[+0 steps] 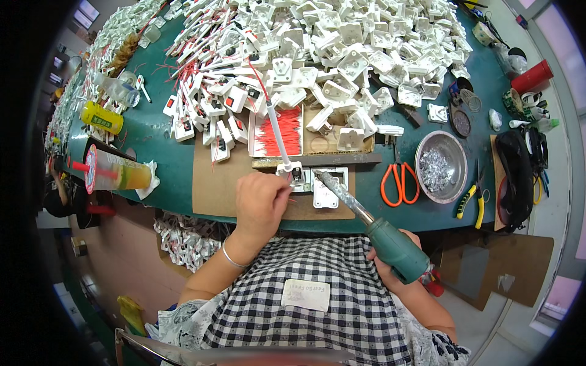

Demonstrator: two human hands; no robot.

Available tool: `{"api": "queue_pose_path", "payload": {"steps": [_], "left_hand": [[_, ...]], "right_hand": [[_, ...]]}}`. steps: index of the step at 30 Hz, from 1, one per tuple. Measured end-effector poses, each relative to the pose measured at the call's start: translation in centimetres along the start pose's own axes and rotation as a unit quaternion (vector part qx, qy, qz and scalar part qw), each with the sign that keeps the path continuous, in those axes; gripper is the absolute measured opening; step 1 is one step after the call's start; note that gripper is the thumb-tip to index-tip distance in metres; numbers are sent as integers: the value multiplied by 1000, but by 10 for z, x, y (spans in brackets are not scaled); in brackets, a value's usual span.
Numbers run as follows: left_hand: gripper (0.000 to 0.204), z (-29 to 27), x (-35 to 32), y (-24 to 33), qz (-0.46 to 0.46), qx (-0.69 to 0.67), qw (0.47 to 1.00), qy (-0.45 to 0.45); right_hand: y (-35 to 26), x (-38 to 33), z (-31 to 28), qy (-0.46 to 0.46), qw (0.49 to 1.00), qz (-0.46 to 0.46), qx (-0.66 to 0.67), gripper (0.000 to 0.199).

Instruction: The person solders red and white wires onto small white electrical switch components using a soldering iron, pliers, and scissors.

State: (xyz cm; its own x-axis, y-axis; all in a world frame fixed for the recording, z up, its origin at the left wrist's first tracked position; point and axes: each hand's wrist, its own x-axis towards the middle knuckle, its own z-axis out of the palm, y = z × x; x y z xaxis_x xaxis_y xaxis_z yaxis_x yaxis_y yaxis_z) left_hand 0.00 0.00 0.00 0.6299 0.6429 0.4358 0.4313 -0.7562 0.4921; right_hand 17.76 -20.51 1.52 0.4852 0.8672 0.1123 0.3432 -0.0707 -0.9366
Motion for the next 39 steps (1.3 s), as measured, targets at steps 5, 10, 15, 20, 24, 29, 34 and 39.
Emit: {"api": "queue_pose_path", "payload": {"steps": [5, 10, 15, 20, 24, 29, 34, 39], "left_hand": [[20, 0, 0, -6, -66, -164, 984, 14], [19, -9, 3, -3, -64, -152, 986, 14], [14, -8, -3, -1, -232, -358, 903, 48], [13, 3, 1, -12, -157, -427, 883, 114], [11, 1, 2, -1, -206, -517, 827, 74], [8, -4, 8, 1, -192, -350, 917, -15], [13, 4, 8, -3, -101, -214, 971, 21], [15, 8, 12, -3, -24, -140, 989, 45]], "right_hand": [[-5, 4, -3, -8, 997, 27, 75, 37], [-6, 4, -1, -1, 996, 32, 89, 39], [-5, 4, -3, -12, 996, 30, 87, 40], [-4, 5, -3, -37, 996, 46, 66, 42], [-3, 5, -6, -55, 996, 38, 55, 42], [2, -3, -1, 2, 994, 51, 96, 40], [5, 0, -4, -52, 993, 42, 97, 39], [0, -2, 4, -24, 993, 52, 101, 36]]}}
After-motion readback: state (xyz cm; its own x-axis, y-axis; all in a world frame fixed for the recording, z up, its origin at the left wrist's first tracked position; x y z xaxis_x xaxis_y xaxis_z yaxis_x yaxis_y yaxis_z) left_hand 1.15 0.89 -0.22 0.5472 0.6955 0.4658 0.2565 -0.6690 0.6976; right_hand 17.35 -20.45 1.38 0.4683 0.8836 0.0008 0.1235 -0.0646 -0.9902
